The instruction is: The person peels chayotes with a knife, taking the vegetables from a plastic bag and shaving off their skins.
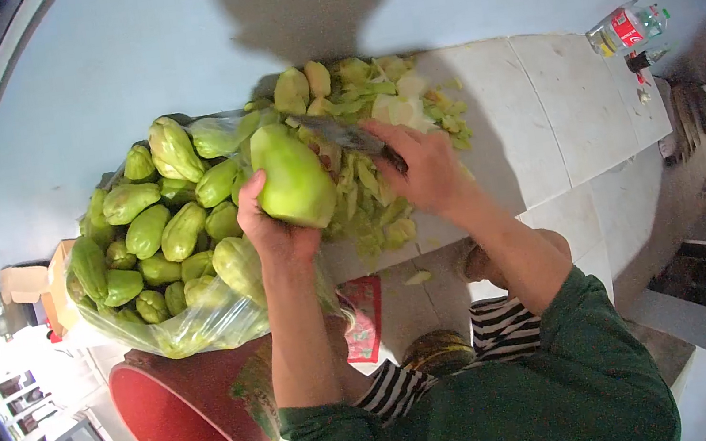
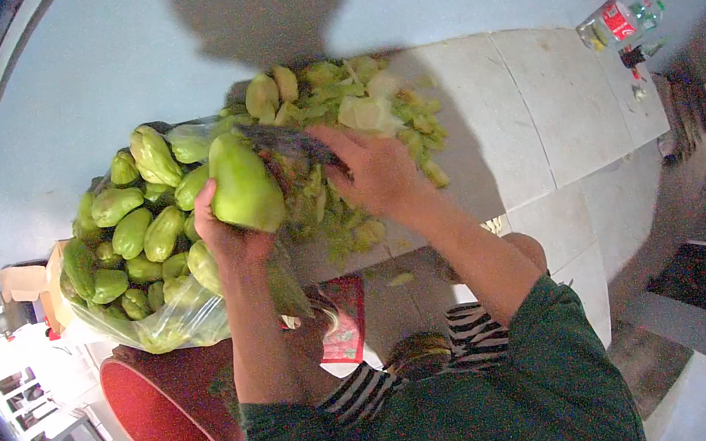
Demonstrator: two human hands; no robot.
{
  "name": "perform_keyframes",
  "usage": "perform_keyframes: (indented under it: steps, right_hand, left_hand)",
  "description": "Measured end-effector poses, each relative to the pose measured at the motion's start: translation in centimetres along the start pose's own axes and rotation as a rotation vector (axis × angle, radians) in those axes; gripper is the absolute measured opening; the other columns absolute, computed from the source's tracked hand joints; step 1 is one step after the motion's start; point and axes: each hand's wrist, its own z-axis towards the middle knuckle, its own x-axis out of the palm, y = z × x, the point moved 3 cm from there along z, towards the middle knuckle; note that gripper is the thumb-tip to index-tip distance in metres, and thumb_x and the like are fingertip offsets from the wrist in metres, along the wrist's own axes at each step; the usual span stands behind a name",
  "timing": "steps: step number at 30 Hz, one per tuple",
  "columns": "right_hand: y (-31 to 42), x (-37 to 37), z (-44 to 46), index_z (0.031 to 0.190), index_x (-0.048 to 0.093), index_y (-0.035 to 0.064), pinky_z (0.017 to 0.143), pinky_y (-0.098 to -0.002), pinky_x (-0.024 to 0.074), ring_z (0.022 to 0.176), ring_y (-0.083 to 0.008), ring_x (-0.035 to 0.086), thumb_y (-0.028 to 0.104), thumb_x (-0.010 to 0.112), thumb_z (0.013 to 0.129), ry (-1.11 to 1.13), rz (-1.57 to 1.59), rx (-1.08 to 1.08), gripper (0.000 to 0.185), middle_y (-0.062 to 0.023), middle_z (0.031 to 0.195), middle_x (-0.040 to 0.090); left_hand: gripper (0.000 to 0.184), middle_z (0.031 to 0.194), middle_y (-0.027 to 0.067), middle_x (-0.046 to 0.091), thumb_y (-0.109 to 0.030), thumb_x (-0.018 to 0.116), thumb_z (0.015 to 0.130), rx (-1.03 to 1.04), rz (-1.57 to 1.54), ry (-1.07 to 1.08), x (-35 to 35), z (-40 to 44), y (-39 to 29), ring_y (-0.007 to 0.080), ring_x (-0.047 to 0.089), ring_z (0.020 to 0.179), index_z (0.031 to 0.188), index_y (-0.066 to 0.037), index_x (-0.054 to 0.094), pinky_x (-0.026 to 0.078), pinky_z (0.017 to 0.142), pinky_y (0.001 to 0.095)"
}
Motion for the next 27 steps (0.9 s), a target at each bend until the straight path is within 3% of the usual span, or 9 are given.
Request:
perform_keyframes:
  steps: [5, 7, 12, 13, 16, 20, 22, 27]
  right_hand:
    - [0.7, -0.3, -0.7, 0.120, 0.057, 0.0088, 0.061, -0.0401, 0.0492, 0.071, -0.0320, 0.062, 0.013, 0.067, 0.069, 0.007, 0.091, -0.200, 0.052, -0.0131, 0.085, 0.063]
    - [1.4, -0.5, -1.1, 0.120, 0.055, 0.0099, 0.063, -0.0424, 0.0513, 0.071, -0.0326, 0.061, 0.018, 0.070, 0.064, 0.035, 0.046, -0.345, 0.058, -0.0094, 0.081, 0.059]
    - [3.1, -0.1, -1.7, 0.117, 0.057, 0.0103, 0.057, -0.0371, 0.0489, 0.063, -0.0249, 0.056, 0.019, 0.066, 0.065, 0.029, -0.068, -0.472, 0.053, -0.0042, 0.074, 0.051]
    - [3.4, 0.0, -1.7, 0.116, 0.057, 0.0104, 0.056, -0.0357, 0.0482, 0.062, -0.0225, 0.054, 0.019, 0.064, 0.067, -0.009, -0.100, -0.508, 0.050, -0.0030, 0.073, 0.049]
    - [3.7, 0.0, -1.7, 0.116, 0.058, 0.0110, 0.055, -0.0345, 0.0477, 0.062, -0.0203, 0.054, 0.018, 0.060, 0.072, -0.029, -0.087, -0.524, 0.045, -0.0020, 0.073, 0.049]
    - [3.8, 0.1, -1.7, 0.115, 0.058, 0.0108, 0.055, -0.0342, 0.0476, 0.062, -0.0199, 0.054, 0.020, 0.060, 0.073, -0.026, -0.091, -0.510, 0.043, -0.0019, 0.073, 0.049]
    - [3.8, 0.2, -1.8, 0.115, 0.058, 0.0036, 0.052, -0.0352, 0.0431, 0.058, -0.0224, 0.052, 0.019, 0.067, 0.051, -0.088, -0.066, -0.567, 0.066, -0.0046, 0.069, 0.049]
    - [3.0, 0.5, -1.7, 0.115, 0.058, 0.0042, 0.052, -0.0359, 0.0434, 0.059, -0.0231, 0.053, 0.021, 0.067, 0.053, -0.025, -0.105, -0.440, 0.065, -0.0049, 0.070, 0.048]
  left_hand:
    - [0.051, 0.107, 0.0176, 0.062, -0.033, 0.054, 0.081, 0.056, -0.017, -0.002, 0.1, 0.1, 0.2, 0.0322, 0.061, 0.097, 0.118, 0.000, 0.052, 0.049, 0.088, 0.0451]
    - [0.050, 0.105, 0.0173, 0.062, -0.036, 0.053, 0.082, 0.088, 0.001, -0.038, 0.1, 0.2, 0.2, 0.0317, 0.061, 0.095, 0.117, 0.000, 0.052, 0.049, 0.087, 0.0449]
    - [0.051, 0.099, 0.0179, 0.063, -0.045, 0.043, 0.088, 0.158, -0.047, 0.029, -0.8, 0.3, 0.5, 0.0307, 0.062, 0.091, 0.111, 0.000, 0.055, 0.051, 0.081, 0.0439]
    - [0.055, 0.107, 0.0198, 0.060, -0.048, 0.045, 0.088, 0.115, -0.080, 0.112, -0.8, 0.2, 0.6, 0.0327, 0.059, 0.093, 0.115, 0.000, 0.051, 0.050, 0.084, 0.0456]
    - [0.051, 0.095, 0.0188, 0.063, -0.046, 0.045, 0.087, 0.092, -0.105, -0.011, -0.8, 0.3, 1.3, 0.0310, 0.062, 0.085, 0.107, 0.000, 0.055, 0.051, 0.078, 0.0430]
    - [0.051, 0.095, 0.0194, 0.063, -0.045, 0.045, 0.086, 0.091, -0.111, 0.061, -0.8, 0.4, 1.6, 0.0312, 0.063, 0.085, 0.108, 0.000, 0.055, 0.051, 0.078, 0.0432]
    - [0.049, 0.096, 0.0194, 0.064, -0.042, 0.045, 0.087, 0.106, -0.107, 0.110, -0.4, 0.1, 1.6, 0.0318, 0.063, 0.087, 0.109, 0.001, 0.054, 0.051, 0.080, 0.0432]
    - [0.047, 0.097, 0.0191, 0.064, -0.039, 0.044, 0.088, 0.240, -0.052, -0.077, -0.2, 0.3, 1.0, 0.0325, 0.063, 0.088, 0.110, 0.001, 0.054, 0.051, 0.081, 0.0439]
